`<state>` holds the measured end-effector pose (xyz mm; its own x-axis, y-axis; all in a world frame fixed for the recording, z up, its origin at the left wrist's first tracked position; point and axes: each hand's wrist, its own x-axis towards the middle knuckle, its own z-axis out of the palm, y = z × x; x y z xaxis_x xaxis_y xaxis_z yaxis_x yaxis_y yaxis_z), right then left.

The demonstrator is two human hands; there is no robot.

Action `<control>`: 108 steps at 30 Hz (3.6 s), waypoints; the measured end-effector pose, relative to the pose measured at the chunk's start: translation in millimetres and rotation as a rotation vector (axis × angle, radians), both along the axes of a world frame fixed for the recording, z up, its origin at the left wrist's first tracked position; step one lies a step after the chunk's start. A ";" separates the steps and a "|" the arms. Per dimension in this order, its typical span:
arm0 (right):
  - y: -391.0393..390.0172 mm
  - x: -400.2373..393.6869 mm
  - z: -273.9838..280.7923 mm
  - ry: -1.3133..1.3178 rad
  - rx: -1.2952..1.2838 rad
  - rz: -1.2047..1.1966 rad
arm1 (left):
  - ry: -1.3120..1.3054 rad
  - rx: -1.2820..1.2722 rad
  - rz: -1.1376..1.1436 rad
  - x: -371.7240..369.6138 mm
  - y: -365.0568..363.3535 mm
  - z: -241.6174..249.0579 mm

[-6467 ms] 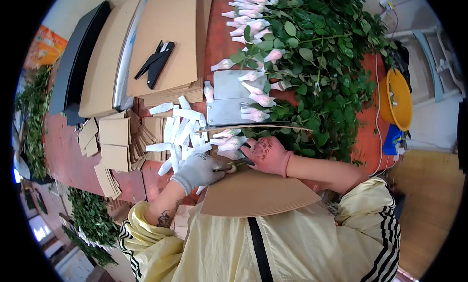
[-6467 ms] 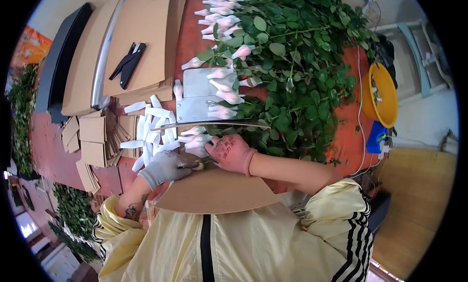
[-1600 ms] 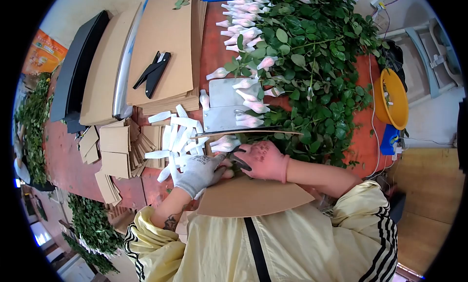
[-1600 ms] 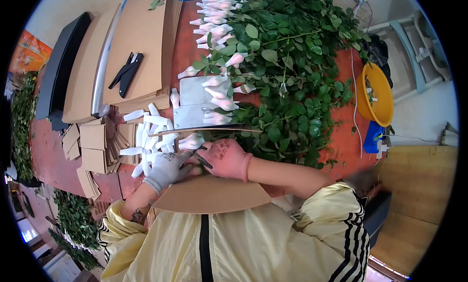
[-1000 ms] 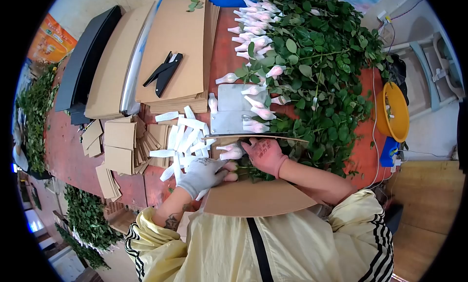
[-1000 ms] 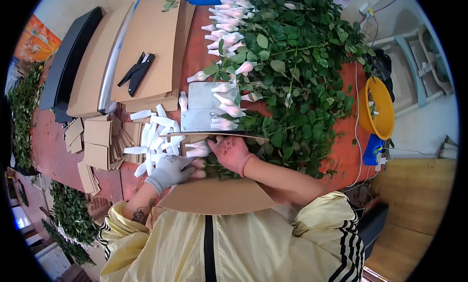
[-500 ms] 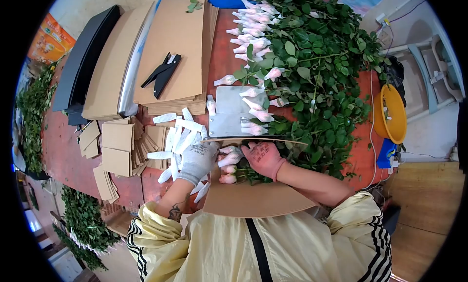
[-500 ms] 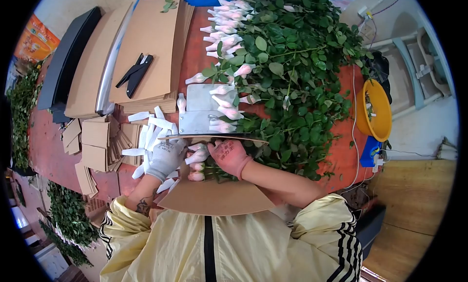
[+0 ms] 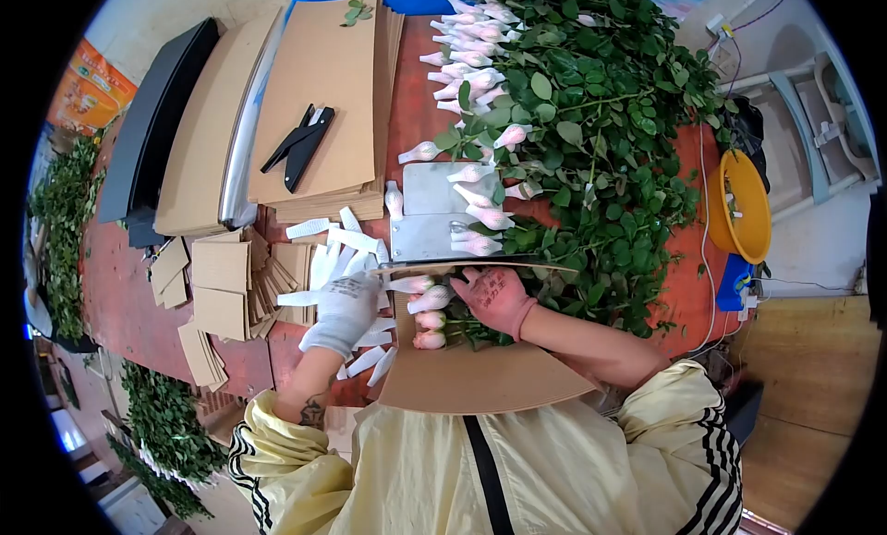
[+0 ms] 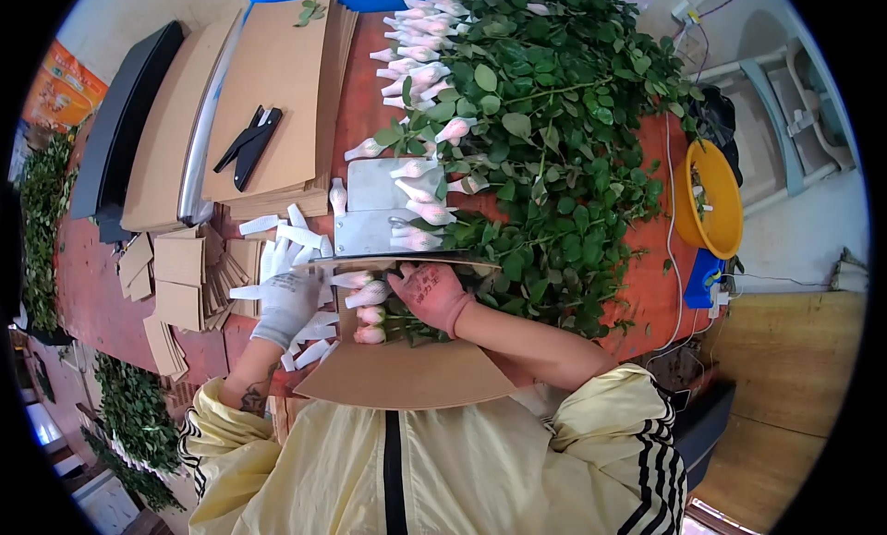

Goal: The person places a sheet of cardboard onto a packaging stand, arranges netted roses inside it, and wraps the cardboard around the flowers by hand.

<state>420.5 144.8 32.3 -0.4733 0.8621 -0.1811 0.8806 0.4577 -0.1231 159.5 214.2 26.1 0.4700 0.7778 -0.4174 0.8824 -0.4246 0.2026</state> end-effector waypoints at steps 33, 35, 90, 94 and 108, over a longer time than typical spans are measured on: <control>8.0 -0.3 3.4 0.069 0.254 -0.139 | -0.141 -0.078 -0.347 36.5 -41.2 17.0; 8.7 -0.9 10.5 -0.003 0.185 -0.113 | -0.150 -0.064 -0.341 36.1 -43.1 18.4; 10.0 -12.3 -22.4 0.303 0.070 -0.238 | -0.460 0.136 0.020 28.0 -31.2 15.3; 10.1 -8.8 -23.4 0.121 0.133 -0.162 | -0.287 0.407 -0.042 37.2 -18.4 -13.2; 15.1 -3.0 -38.7 0.454 0.138 -0.320 | -0.046 0.315 -0.051 27.6 -8.0 8.2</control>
